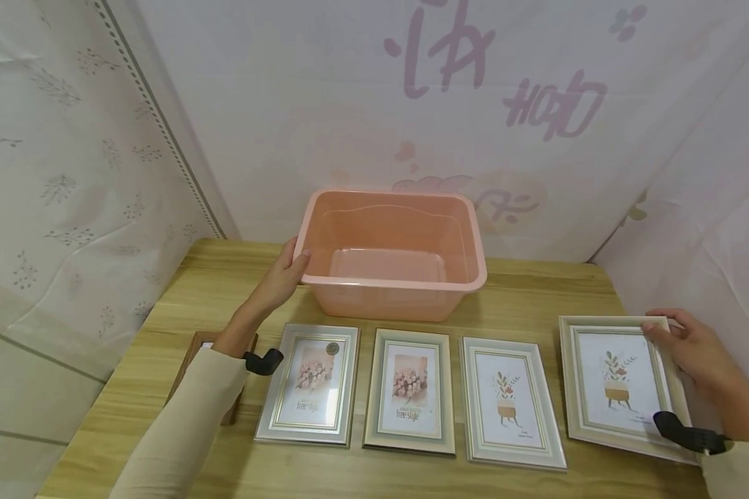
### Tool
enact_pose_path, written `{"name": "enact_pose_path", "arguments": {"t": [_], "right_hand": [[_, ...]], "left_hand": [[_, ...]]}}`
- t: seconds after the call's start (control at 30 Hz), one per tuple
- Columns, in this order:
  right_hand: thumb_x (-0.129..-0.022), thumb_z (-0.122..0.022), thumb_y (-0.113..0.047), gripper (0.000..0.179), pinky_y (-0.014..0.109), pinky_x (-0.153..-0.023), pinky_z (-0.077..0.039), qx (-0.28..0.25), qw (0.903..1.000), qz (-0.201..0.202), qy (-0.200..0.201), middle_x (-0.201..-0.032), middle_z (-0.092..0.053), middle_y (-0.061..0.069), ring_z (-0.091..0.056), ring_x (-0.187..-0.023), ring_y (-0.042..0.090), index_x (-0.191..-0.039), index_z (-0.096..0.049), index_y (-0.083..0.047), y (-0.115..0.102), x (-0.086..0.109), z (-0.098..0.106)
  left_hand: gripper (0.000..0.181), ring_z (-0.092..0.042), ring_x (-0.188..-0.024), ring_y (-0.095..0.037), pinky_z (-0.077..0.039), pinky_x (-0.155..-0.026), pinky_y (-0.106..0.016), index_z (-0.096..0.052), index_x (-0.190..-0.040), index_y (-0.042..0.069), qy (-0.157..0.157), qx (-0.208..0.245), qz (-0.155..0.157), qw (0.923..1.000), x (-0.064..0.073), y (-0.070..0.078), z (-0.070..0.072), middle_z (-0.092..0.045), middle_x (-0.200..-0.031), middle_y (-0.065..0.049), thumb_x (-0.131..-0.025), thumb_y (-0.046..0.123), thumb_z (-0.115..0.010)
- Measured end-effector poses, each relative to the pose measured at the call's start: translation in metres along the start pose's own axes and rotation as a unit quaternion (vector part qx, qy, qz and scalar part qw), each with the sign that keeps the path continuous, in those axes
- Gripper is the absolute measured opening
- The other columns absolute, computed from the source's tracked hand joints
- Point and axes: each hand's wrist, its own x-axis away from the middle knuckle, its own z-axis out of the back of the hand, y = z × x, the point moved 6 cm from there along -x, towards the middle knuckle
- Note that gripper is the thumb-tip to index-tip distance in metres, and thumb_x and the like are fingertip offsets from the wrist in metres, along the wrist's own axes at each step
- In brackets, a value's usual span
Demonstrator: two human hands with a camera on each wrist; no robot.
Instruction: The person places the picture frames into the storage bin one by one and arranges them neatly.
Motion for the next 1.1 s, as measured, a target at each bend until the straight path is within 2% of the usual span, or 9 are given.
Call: {"name": "enact_pose_path", "arguments": {"t": [0.17, 0.33, 0.43, 0.57, 0.67, 0.8, 0.9, 1.0, 1.1], "right_hand": [[-0.111, -0.051, -0.028, 0.026, 0.035, -0.055, -0.059, -0.007, 0.9993, 0.011, 0.035, -0.086, -0.053, -0.037, -0.063, -0.067, 0.004, -0.113, -0.042, -0.052, -0.020, -0.002, 0.010], [-0.110, -0.053, -0.019, 0.027, 0.028, -0.052, -0.056, -0.037, 0.9970, 0.043, 0.053, -0.087, -0.058, -0.036, -0.063, -0.067, 0.000, -0.114, -0.045, -0.045, -0.042, -0.006, 0.016], [-0.109, -0.054, -0.012, 0.028, 0.023, -0.052, -0.054, -0.076, 0.9932, 0.066, 0.058, -0.088, -0.062, -0.033, -0.063, -0.067, -0.002, -0.113, -0.049, -0.039, -0.056, -0.006, 0.018], [-0.106, -0.056, -0.003, 0.030, 0.018, -0.050, -0.053, -0.159, 0.9812, 0.086, 0.067, -0.086, -0.067, -0.027, -0.064, -0.067, -0.004, -0.111, -0.052, -0.032, -0.070, -0.008, 0.022], [-0.104, -0.056, 0.000, 0.035, 0.018, -0.048, -0.053, -0.201, 0.9723, 0.087, 0.081, -0.085, -0.067, -0.025, -0.064, -0.066, -0.005, -0.114, -0.050, -0.033, -0.067, -0.016, 0.028], [-0.104, -0.059, -0.005, 0.036, 0.017, -0.051, -0.054, -0.182, 0.9729, 0.092, 0.109, -0.092, -0.063, -0.026, -0.063, -0.071, -0.008, -0.126, -0.055, -0.034, -0.046, -0.034, 0.043], [-0.103, -0.062, -0.004, 0.030, 0.017, -0.053, -0.055, -0.191, 0.9683, 0.108, 0.120, -0.092, -0.065, -0.021, -0.065, -0.071, -0.006, -0.121, -0.066, -0.028, -0.041, -0.041, 0.048], [-0.101, -0.061, 0.003, 0.028, 0.017, -0.050, -0.055, -0.229, 0.9588, 0.118, 0.121, -0.084, -0.069, -0.015, -0.067, -0.065, -0.002, -0.106, -0.069, -0.024, -0.061, -0.032, 0.042], [-0.101, -0.055, 0.005, 0.028, 0.016, -0.049, -0.053, -0.238, 0.9584, 0.113, 0.110, -0.080, -0.067, -0.015, -0.066, -0.062, -0.001, -0.104, -0.059, -0.022, -0.098, -0.014, 0.029]], "left_hand": [[0.060, -0.054, -0.126, -0.042, -0.045, -0.107, -0.057, -0.014, -0.164, 0.001, -0.001, 0.001, 0.003, 1.0000, 0.000, 0.000, 0.001, -0.048, -0.143, -0.031, -0.113, 0.026, -0.037], [0.060, -0.056, -0.122, -0.041, -0.047, -0.104, -0.054, -0.014, -0.163, 0.001, 0.001, -0.002, 0.004, 1.0000, 0.000, 0.001, 0.001, -0.050, -0.141, -0.031, -0.113, 0.025, -0.036], [0.060, -0.056, -0.123, -0.042, -0.047, -0.104, -0.055, -0.015, -0.163, 0.001, 0.002, -0.001, 0.006, 1.0000, 0.000, 0.001, 0.001, -0.050, -0.141, -0.031, -0.113, 0.026, -0.036], [0.059, -0.056, -0.125, -0.042, -0.046, -0.106, -0.056, -0.016, -0.163, 0.001, 0.001, 0.000, 0.007, 1.0000, 0.000, 0.002, 0.001, -0.049, -0.142, -0.031, -0.114, 0.025, -0.036], [0.059, -0.057, -0.122, -0.041, -0.048, -0.103, -0.054, -0.015, -0.163, 0.001, -0.001, -0.001, 0.005, 1.0000, -0.001, 0.002, 0.001, -0.050, -0.141, -0.031, -0.113, 0.025, -0.036], [0.059, -0.058, -0.119, -0.040, -0.050, -0.099, -0.051, -0.015, -0.163, 0.001, -0.001, 0.000, 0.001, 1.0000, -0.003, 0.003, 0.002, -0.050, -0.140, -0.031, -0.113, 0.025, -0.035], [0.059, -0.059, -0.119, -0.039, -0.052, -0.098, -0.048, -0.016, -0.163, 0.000, 0.001, 0.003, 0.004, 1.0000, -0.003, 0.002, 0.003, -0.050, -0.141, -0.031, -0.113, 0.025, -0.035], [0.058, -0.060, -0.116, -0.038, -0.053, -0.094, -0.045, -0.017, -0.163, 0.000, 0.003, 0.002, 0.010, 0.9999, -0.002, 0.001, 0.003, -0.051, -0.139, -0.030, -0.113, 0.024, -0.035], [0.058, -0.060, -0.114, -0.038, -0.054, -0.092, -0.043, -0.017, -0.163, 0.000, 0.004, 0.000, 0.012, 0.9999, -0.002, 0.001, 0.003, -0.052, -0.138, -0.031, -0.113, 0.023, -0.036]]}}
